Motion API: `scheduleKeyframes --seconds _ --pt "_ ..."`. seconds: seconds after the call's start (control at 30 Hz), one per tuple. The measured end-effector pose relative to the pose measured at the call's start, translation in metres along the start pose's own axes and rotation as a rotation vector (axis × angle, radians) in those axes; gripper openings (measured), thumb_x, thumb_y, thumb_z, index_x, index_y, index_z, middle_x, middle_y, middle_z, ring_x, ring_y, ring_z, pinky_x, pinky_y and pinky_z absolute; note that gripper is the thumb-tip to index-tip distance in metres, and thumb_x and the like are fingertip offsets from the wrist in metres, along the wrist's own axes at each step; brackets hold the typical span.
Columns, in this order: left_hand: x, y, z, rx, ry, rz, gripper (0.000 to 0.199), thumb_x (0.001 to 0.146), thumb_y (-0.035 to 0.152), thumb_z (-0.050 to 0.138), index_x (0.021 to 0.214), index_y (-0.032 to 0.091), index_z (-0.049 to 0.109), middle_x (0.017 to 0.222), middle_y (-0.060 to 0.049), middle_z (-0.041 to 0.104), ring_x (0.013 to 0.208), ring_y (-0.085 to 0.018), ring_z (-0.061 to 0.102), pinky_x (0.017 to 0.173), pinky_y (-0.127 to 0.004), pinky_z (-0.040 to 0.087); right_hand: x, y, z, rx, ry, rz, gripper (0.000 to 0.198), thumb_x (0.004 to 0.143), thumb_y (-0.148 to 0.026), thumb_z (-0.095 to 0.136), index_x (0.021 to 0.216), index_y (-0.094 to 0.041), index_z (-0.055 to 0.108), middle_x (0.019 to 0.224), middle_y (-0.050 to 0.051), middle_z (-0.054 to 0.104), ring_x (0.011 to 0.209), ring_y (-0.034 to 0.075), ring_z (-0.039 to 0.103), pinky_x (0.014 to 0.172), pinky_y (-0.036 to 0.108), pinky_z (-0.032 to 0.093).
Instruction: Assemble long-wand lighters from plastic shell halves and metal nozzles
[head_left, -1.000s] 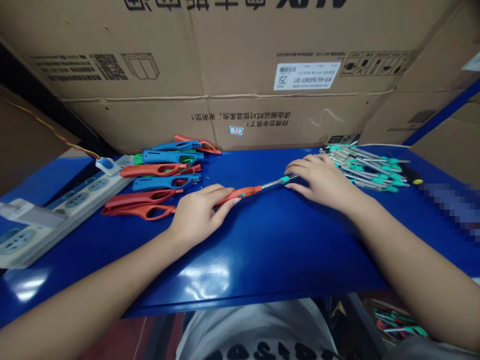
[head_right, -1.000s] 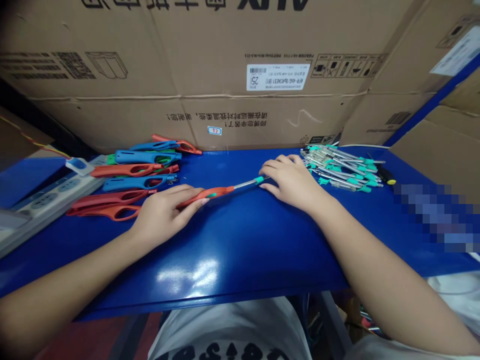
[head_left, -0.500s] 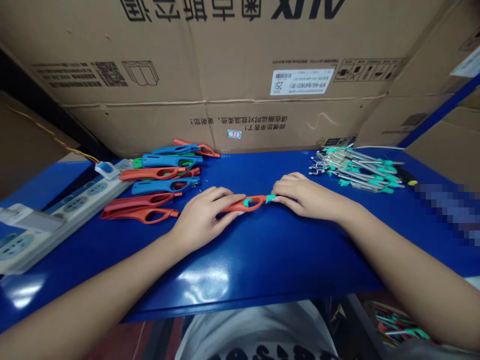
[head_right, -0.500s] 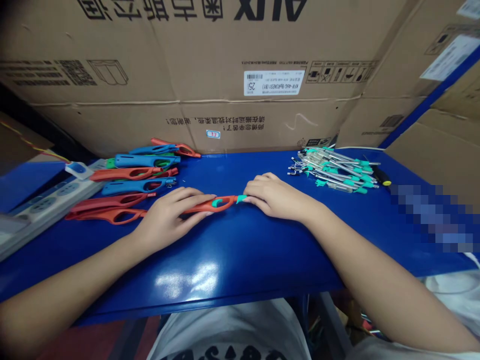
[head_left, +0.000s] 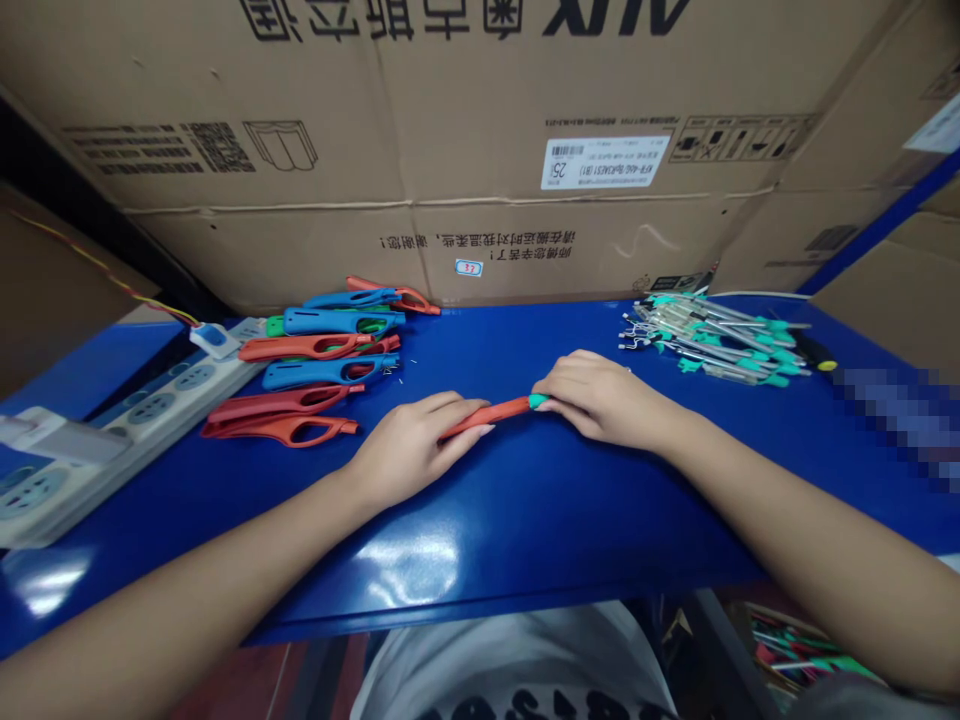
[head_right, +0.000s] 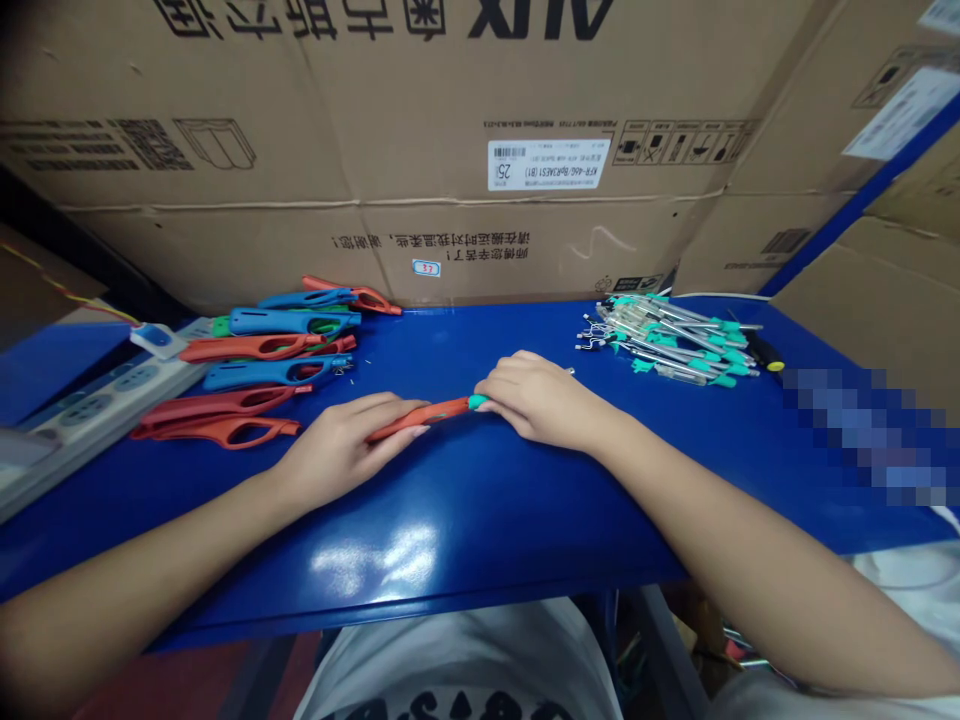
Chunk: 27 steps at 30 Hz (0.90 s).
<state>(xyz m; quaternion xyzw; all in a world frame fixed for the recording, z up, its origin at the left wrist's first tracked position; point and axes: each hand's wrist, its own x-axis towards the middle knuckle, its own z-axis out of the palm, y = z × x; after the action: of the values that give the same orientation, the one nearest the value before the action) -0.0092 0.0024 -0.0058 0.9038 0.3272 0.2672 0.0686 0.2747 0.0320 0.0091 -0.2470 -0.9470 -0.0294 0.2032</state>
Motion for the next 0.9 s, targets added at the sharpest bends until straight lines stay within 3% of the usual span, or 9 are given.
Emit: scheduleKeyframes --seconds 0.2,0.43,0.67,0.9 --pt "0.000 0.003 -0.002 0.226 0.093 0.181 0.028 0.103 0.033 0.052 0.116 0.011 0.064 0.101 -0.009 0.075 0.079 -0.019 0.073 0.066 -0.029 0.060 0.001 -0.005 0.002 0.086 0.102 -0.037 0.024 0.102 -0.024 0.047 0.103 -0.013 0.068 0.086 0.011 0.071 0.081 0.021 0.059 0.080 0.036 0.046" --pt "-0.001 0.016 -0.012 0.428 0.057 0.271 0.030 0.106 0.032 0.043 0.114 0.011 0.063 0.092 -0.007 0.075 0.069 -0.018 0.073 0.056 -0.028 0.059 0.002 -0.011 -0.002 0.329 -0.038 0.092 0.022 0.100 -0.023 0.050 0.092 -0.016 0.069 0.075 0.005 0.067 0.070 0.017 0.055 0.074 0.032 0.043" --pt "0.000 0.015 -0.011 0.379 0.022 0.213 0.030 0.105 0.034 0.046 0.114 0.012 0.066 0.092 -0.005 0.074 0.068 -0.018 0.072 0.054 -0.029 0.056 0.002 -0.007 0.002 0.448 -0.085 0.185 0.021 0.099 -0.025 0.054 0.095 -0.016 0.072 0.081 0.006 0.071 0.076 0.018 0.059 0.075 0.032 0.046" --pt "0.006 0.013 -0.014 0.174 -0.028 -0.034 0.033 0.099 0.038 0.057 0.124 0.021 0.065 0.111 -0.006 0.072 0.091 -0.022 0.072 0.074 -0.032 0.058 0.001 0.000 -0.001 0.438 -0.045 0.214 0.017 0.097 -0.032 0.060 0.101 -0.018 0.069 0.094 0.007 0.071 0.085 0.018 0.063 0.078 0.031 0.050"
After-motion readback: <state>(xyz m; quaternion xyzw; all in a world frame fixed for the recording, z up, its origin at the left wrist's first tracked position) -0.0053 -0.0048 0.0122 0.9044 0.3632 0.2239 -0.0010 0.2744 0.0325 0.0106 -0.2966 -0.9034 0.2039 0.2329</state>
